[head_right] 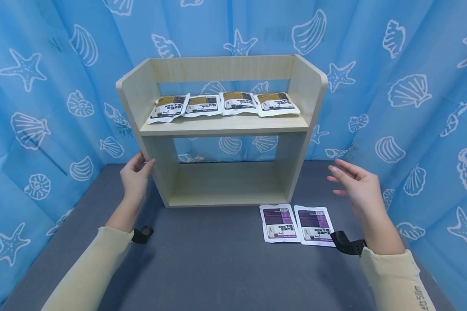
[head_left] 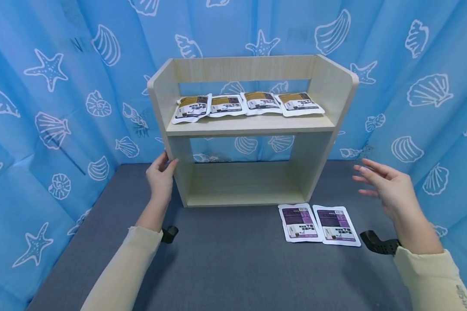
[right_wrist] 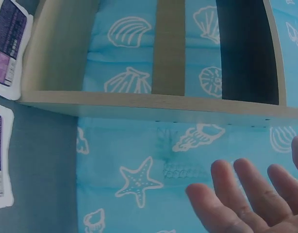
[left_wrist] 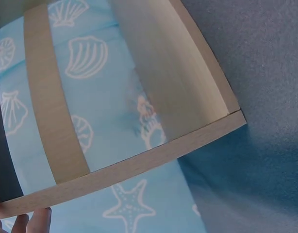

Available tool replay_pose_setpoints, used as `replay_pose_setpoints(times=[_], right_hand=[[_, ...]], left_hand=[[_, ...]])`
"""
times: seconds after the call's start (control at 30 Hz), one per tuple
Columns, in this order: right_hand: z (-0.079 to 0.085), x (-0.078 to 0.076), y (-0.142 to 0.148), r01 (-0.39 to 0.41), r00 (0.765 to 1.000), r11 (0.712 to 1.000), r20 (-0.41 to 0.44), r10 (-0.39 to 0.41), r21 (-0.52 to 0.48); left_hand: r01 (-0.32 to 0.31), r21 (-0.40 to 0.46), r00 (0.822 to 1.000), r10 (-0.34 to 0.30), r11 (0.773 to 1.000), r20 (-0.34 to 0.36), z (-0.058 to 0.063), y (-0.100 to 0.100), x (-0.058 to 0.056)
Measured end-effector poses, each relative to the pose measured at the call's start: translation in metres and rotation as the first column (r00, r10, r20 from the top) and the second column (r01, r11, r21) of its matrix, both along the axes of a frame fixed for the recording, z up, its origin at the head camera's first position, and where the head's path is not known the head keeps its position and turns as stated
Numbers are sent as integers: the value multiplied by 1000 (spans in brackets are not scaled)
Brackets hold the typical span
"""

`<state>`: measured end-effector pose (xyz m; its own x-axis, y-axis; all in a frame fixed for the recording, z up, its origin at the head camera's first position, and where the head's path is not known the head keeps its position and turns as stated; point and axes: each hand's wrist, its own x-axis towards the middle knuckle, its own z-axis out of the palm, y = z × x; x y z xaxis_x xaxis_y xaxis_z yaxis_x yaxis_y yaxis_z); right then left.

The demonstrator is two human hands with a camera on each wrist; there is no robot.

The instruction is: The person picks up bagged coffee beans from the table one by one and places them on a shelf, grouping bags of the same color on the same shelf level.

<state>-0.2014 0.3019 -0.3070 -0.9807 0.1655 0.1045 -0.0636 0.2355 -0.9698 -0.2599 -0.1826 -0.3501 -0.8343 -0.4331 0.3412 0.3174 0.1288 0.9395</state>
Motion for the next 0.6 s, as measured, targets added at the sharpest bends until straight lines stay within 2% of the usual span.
replay_pose_setpoints(times=[0.23,0.4,0.6], right_hand=[[-17,8,8,5,997,999,71,-2,-36],[-32,11,17,-1,991,998,133,10,-64],[-43,9,22,-8,985,989,171,34,-149]], left_hand=[[-10,-2,999,10,1000,38,0,0,1],[-6,29,998,4,1000,62,0,1,2],[-16,57,998,13,998,61,0,2,1]])
